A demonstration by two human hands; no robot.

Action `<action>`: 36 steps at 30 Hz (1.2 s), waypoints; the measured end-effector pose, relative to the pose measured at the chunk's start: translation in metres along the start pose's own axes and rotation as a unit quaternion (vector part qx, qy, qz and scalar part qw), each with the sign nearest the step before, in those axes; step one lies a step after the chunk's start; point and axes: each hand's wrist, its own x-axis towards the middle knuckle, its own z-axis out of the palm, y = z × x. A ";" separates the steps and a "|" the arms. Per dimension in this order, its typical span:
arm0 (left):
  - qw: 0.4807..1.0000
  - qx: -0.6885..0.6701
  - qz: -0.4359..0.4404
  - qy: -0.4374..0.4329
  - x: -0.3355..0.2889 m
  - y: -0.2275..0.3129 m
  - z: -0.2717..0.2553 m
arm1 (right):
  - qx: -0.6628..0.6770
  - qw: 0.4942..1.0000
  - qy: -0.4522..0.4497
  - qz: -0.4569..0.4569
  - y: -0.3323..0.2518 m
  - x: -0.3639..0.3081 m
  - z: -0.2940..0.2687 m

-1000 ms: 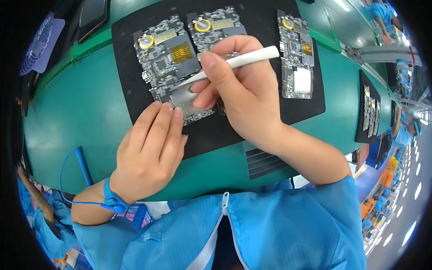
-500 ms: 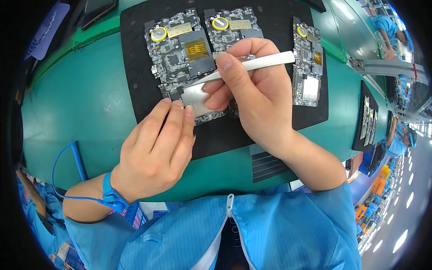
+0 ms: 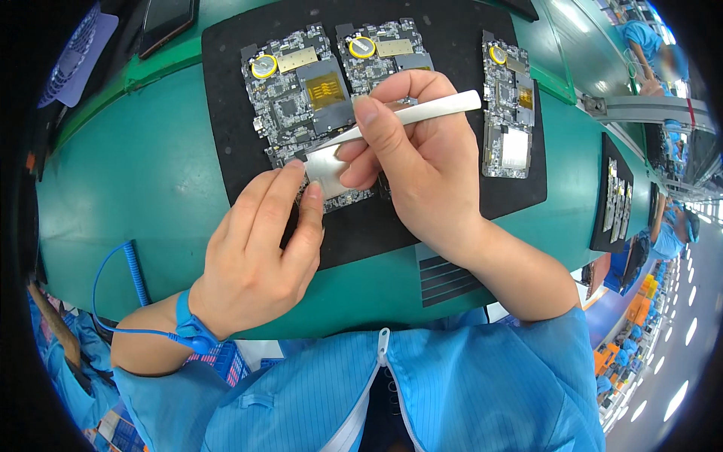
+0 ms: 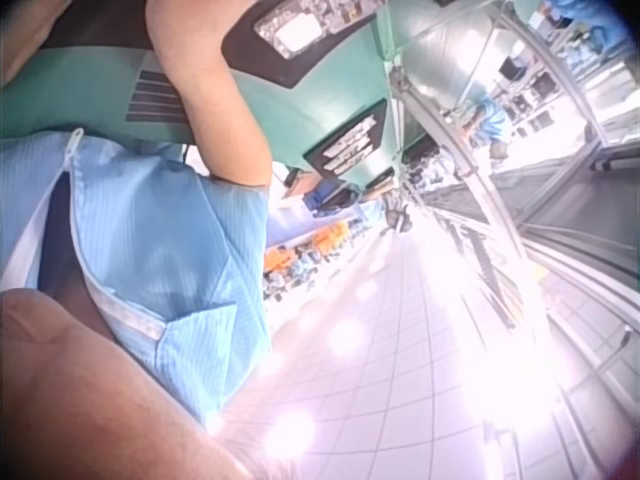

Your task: The person uses tweezers to pick up small rectangular components from a strip and place them onto circuit boards. They carefully align and press the components onto specific areas of the boards, repeating the process for multiple units on a green workbench.

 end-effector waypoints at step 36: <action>0.997 0.056 0.043 -0.003 -0.002 -0.001 -0.002 | -0.183 0.952 -0.087 -0.229 0.016 -0.011 -0.005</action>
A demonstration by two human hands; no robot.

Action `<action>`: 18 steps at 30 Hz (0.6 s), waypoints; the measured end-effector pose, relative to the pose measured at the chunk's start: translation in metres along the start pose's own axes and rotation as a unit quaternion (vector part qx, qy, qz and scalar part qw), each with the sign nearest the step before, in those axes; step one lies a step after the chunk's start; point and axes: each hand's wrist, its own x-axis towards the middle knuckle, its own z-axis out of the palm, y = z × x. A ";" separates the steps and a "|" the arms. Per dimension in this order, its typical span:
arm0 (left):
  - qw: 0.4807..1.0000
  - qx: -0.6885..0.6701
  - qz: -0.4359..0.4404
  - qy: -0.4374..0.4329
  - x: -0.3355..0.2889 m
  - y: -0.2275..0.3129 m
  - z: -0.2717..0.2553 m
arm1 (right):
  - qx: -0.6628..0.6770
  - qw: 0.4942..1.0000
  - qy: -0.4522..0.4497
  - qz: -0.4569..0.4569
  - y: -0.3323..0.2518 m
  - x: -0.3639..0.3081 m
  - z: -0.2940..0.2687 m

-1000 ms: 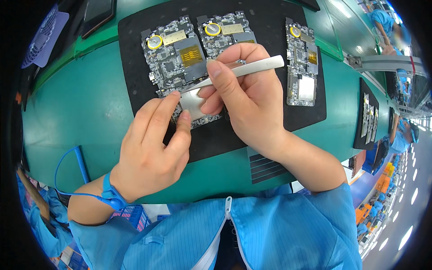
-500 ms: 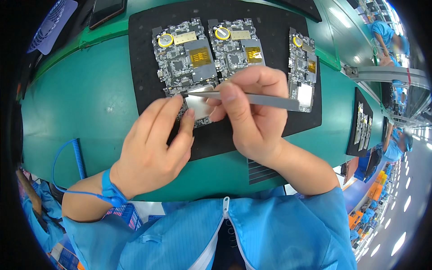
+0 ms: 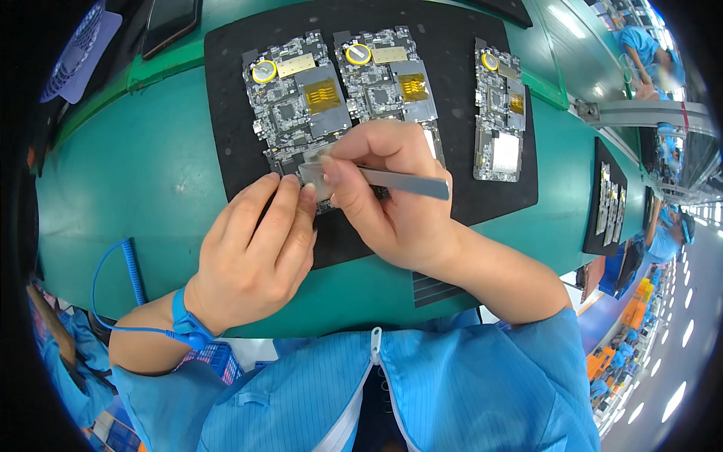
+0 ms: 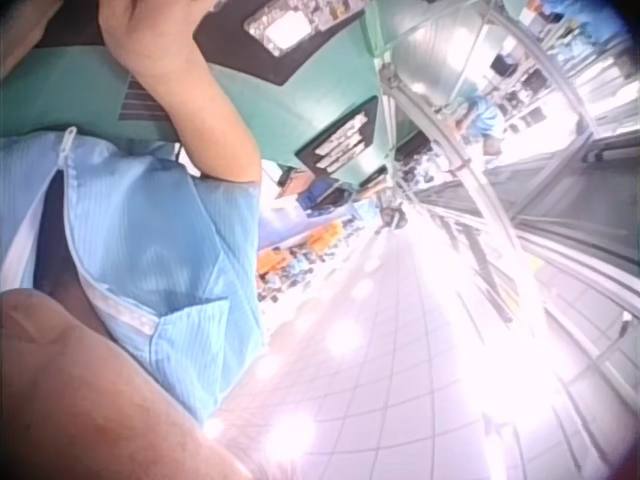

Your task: The person uses tweezers to pick up small rectangular components from a strip and place them onto circuit boards. They carefully align and press the components onto specific areas of the boards, repeating the process for multiple units on a green workbench.

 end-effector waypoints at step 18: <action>0.554 -0.605 -0.571 -0.023 -0.008 -0.067 -0.052 | -0.038 0.865 0.150 0.477 0.006 -0.033 -0.192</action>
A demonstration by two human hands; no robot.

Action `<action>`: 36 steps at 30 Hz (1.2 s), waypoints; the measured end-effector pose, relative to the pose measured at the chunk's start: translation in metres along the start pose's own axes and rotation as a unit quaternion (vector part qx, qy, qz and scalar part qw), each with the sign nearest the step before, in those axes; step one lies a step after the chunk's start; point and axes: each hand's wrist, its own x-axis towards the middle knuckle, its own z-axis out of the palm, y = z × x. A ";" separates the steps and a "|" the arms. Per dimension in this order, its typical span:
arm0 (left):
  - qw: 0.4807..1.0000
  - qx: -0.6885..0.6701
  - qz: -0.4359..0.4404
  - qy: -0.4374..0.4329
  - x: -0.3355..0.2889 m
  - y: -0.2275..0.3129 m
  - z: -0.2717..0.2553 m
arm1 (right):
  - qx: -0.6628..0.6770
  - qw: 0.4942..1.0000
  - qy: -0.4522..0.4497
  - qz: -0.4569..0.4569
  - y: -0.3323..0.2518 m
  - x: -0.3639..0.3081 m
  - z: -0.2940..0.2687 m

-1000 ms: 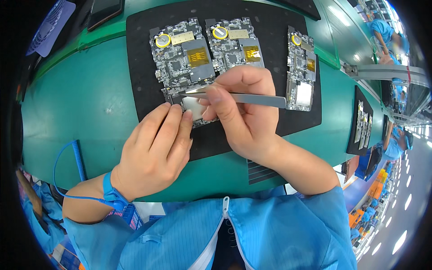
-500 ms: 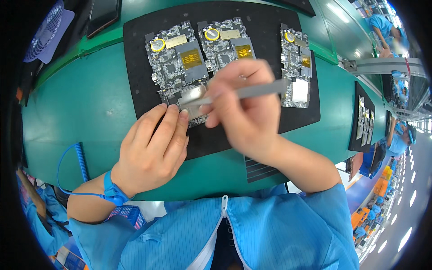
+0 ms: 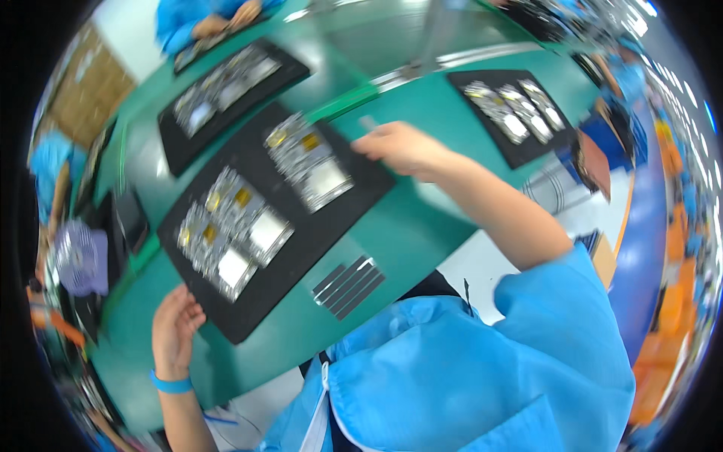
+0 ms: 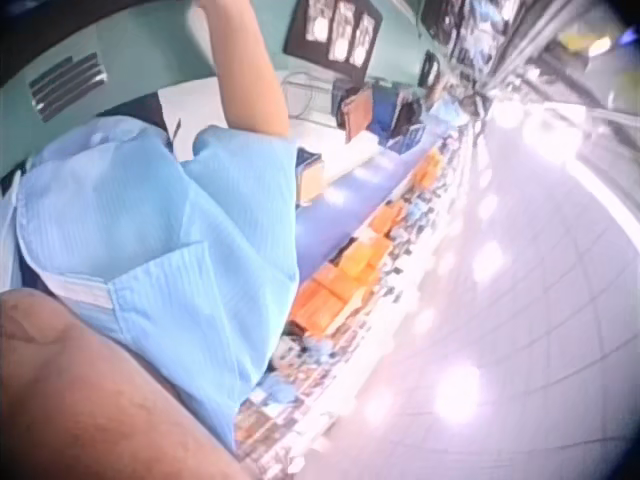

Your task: The person uses tweezers to pick up small rectangular components from a strip and place them onto circuit boards. They carefully align and press the components onto specific areas of the boards, repeating the process for multiple units on a green workbench.

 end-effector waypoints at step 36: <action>0.401 0.811 0.415 0.099 0.209 0.088 0.179 | -0.403 0.735 0.529 -0.133 0.173 -0.059 -0.416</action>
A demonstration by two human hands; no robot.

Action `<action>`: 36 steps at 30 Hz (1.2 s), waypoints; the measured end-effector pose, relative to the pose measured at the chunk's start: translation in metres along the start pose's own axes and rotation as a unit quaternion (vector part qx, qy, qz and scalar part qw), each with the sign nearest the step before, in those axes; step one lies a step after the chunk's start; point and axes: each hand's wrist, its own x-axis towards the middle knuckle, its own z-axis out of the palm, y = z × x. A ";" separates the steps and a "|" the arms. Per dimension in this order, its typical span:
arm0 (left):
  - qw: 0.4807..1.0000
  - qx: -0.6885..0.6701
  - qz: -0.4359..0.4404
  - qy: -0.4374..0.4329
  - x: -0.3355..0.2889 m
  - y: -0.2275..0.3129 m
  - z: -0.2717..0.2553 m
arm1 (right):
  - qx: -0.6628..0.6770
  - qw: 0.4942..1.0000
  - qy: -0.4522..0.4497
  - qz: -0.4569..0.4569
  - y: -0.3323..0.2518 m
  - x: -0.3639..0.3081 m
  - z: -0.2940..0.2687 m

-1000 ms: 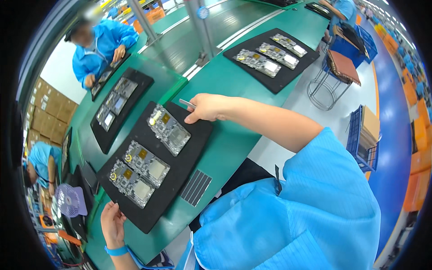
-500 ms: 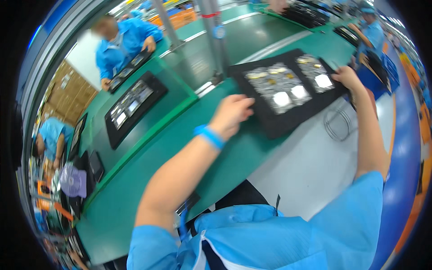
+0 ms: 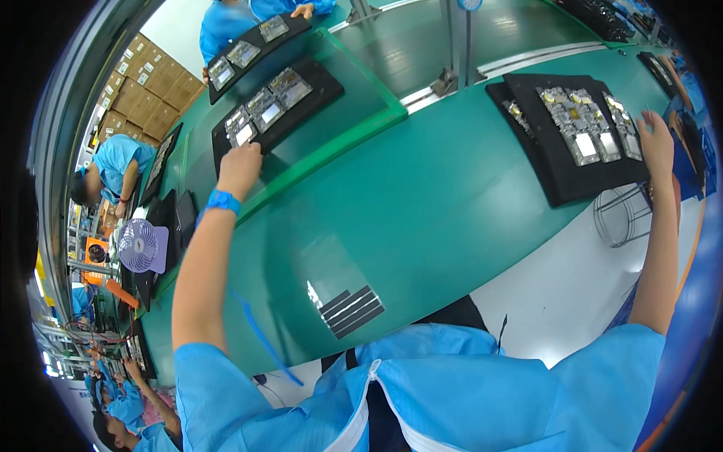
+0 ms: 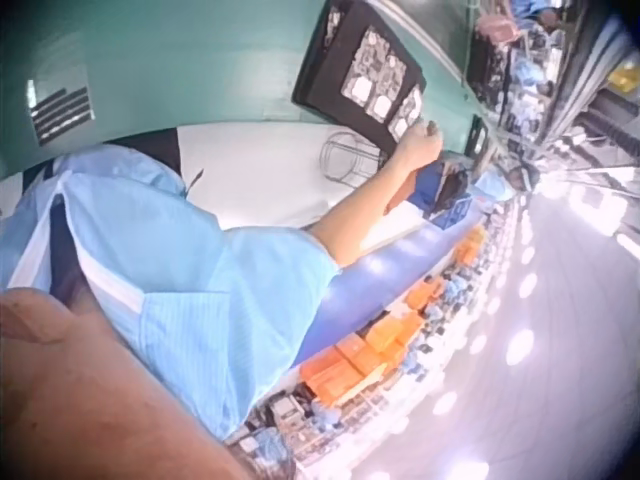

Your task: The person uses tweezers to pick up small rectangular components from a strip and place them onto circuit boards. They carefully align and press the components onto specific areas of the boards, repeating the process for multiple units on a green workbench.

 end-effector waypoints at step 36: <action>0.885 -0.360 0.285 0.071 -0.213 0.141 -0.080 | 0.542 0.641 -0.532 0.107 -0.400 -0.237 -0.035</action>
